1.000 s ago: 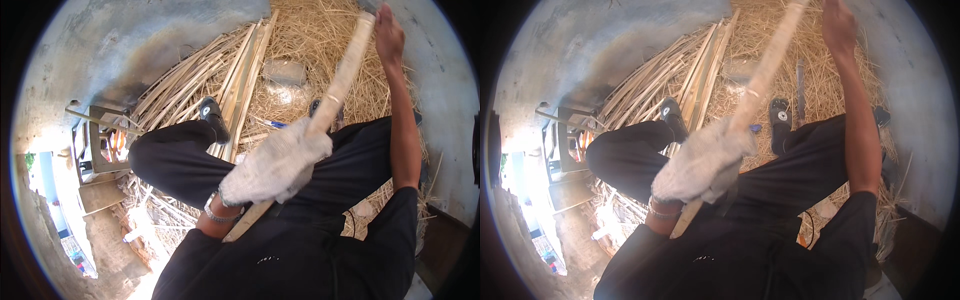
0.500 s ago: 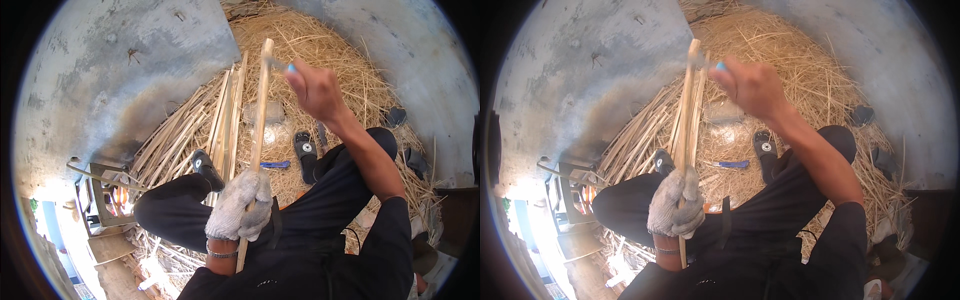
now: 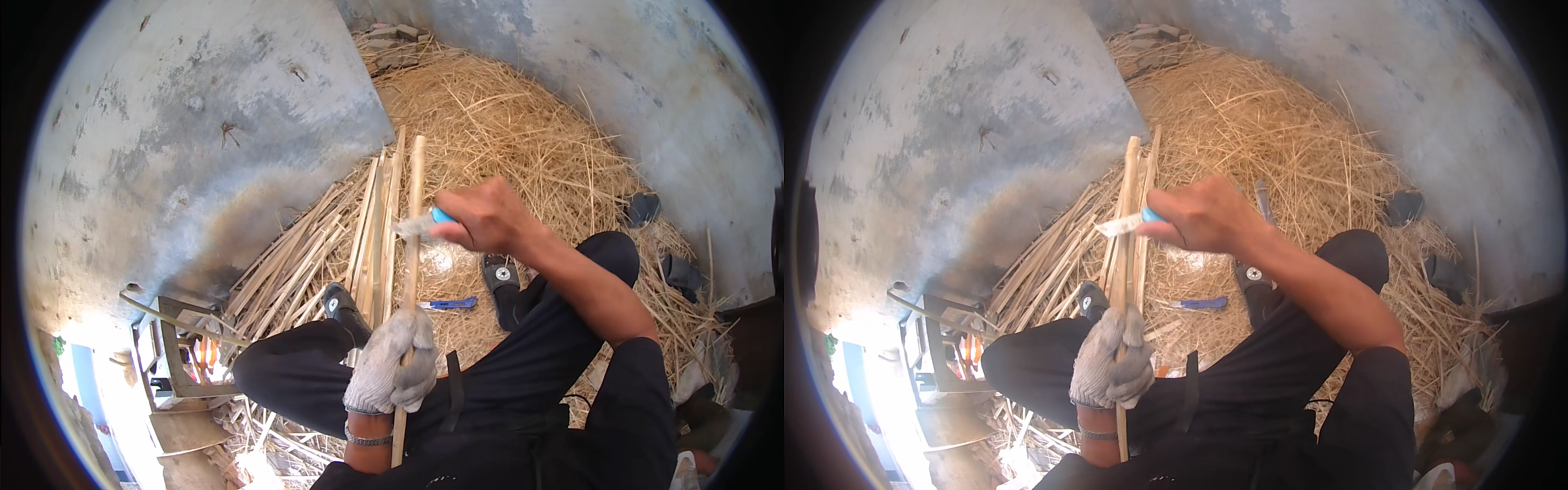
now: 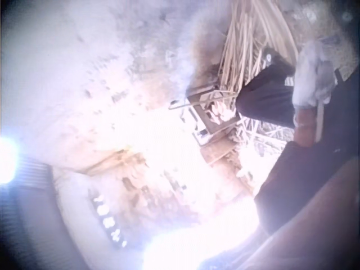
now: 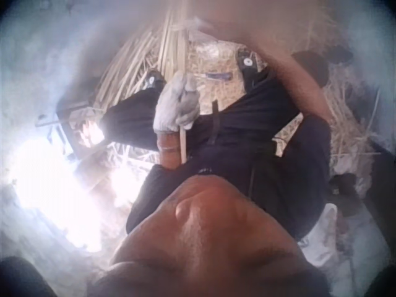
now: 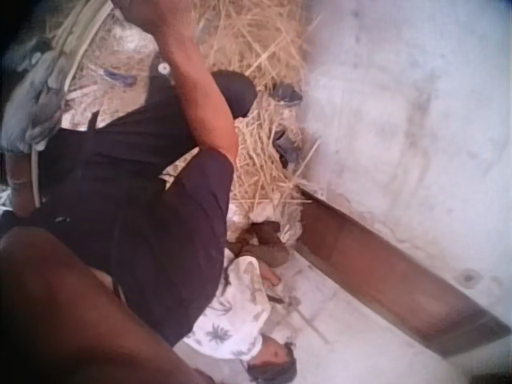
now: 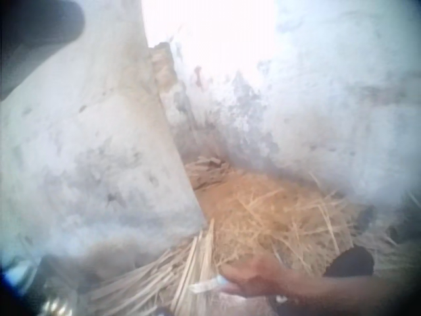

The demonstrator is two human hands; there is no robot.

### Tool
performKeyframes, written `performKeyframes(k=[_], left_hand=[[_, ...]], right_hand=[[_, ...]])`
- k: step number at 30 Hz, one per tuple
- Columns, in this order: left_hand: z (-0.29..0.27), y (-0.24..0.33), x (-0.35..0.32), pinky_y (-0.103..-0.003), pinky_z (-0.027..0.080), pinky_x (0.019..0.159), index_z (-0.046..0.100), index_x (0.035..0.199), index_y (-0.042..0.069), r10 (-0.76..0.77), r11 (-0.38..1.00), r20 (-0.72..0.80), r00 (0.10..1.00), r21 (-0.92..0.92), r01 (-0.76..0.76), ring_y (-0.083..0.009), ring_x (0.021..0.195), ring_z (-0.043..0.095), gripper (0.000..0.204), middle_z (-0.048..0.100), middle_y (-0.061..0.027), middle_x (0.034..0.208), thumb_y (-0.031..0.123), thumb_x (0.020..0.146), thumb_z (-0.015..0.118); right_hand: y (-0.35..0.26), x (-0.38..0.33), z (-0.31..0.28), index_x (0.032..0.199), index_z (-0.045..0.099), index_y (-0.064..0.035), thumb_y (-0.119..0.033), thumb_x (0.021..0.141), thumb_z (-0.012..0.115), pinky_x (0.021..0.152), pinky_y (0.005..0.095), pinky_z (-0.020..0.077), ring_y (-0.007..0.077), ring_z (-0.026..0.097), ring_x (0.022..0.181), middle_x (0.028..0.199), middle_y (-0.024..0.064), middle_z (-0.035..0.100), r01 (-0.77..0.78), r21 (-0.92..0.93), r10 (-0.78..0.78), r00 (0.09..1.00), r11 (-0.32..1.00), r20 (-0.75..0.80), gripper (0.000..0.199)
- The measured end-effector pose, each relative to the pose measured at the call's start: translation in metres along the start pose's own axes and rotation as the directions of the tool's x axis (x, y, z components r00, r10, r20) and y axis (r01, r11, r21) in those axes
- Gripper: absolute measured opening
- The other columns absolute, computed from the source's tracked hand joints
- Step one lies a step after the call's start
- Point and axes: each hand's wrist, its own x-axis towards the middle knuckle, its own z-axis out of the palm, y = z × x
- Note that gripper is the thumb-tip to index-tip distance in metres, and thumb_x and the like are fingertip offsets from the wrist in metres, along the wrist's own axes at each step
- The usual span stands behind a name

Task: The person sits on a straw-covered floor and uses a knife to split a long bamboo stick into thin strips. They hold the bamboo with a gloved left hand and repeatedly slice downward with the knife in the right hand, separating the material into narrow pieces.

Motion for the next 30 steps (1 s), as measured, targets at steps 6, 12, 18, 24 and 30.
performKeyframes(k=[6, 12, 18, 24, 30], left_hand=[[0.013, -0.014, -0.03, -0.027, 0.028, 0.024, 0.05, 0.091, 0.011, -0.163, 0.932, -0.026, 0.986, 0.324, 0.162, -0.0093, 0.029, 0.034, 0.038, 0.035, 0.0048, 0.046, 0.04, 0.11, 0.034], [-0.013, -0.011, -0.01, -0.022, 0.026, 0.023, 0.046, 0.085, 0.011, -0.019, 0.979, 0.155, 0.988, -0.196, 0.049, -0.0073, 0.027, 0.032, 0.046, 0.035, 0.0035, 0.045, 0.046, 0.109, 0.031], [-0.01, -0.013, -0.003, -0.022, 0.027, 0.022, 0.045, 0.08, 0.012, -0.134, 0.873, 0.24, 0.962, -0.431, 0.229, -0.0076, 0.024, 0.029, 0.049, 0.033, 0.0034, 0.042, 0.051, 0.108, 0.032], [-0.012, -0.017, 0.0, -0.022, 0.028, 0.022, 0.044, 0.08, 0.012, -0.097, 0.86, 0.276, 0.956, -0.461, 0.22, -0.0075, 0.024, 0.03, 0.05, 0.035, 0.0033, 0.043, 0.05, 0.108, 0.03], [-0.003, -0.006, -0.004, -0.023, 0.029, 0.023, 0.045, 0.079, 0.011, -0.109, 0.924, 0.134, 0.985, -0.351, 0.15, -0.0085, 0.026, 0.032, 0.049, 0.035, 0.002, 0.043, 0.046, 0.11, 0.029]], right_hand=[[0.083, 0.012, -0.027, 0.08, 0.056, -0.0101, -0.039, 0.109, 0.041, 0.035, 0.0328, 0.0329, 0.0145, 0.041, 0.037, 0.049, -0.0001, 0.043, -0.53, -0.301, 0.504, 0.848, 0.792, -0.167, 0.043], [0.009, 0.0, -0.019, 0.077, 0.054, -0.01, -0.043, 0.104, 0.05, 0.037, 0.0365, 0.0344, 0.019, 0.044, 0.037, 0.047, 0.0045, 0.045, -0.186, 0.173, 0.183, 0.982, 0.967, 0.035, 0.043], [-0.013, 0.003, -0.009, 0.078, 0.053, -0.0098, -0.045, 0.102, 0.054, 0.041, 0.0392, 0.0384, 0.0248, 0.05, 0.039, 0.048, 0.0066, 0.048, -0.062, 0.098, 0.051, 0.993, 0.993, 0.105, 0.042], [-0.024, 0.0, -0.022, 0.077, 0.05, -0.0103, -0.05, 0.101, 0.051, 0.042, 0.0421, 0.0378, 0.0298, 0.051, 0.042, 0.049, 0.0087, 0.045, -0.071, 0.121, 0.044, 0.976, 0.99, 0.211, 0.047], [0.023, 0.001, 0.007, 0.082, 0.06, -0.0092, -0.046, 0.105, 0.046, 0.04, 0.0365, 0.0396, 0.0206, 0.052, 0.041, 0.049, 0.0034, 0.048, -0.21, -0.349, 0.213, 0.976, 0.913, -0.03, 0.046]])
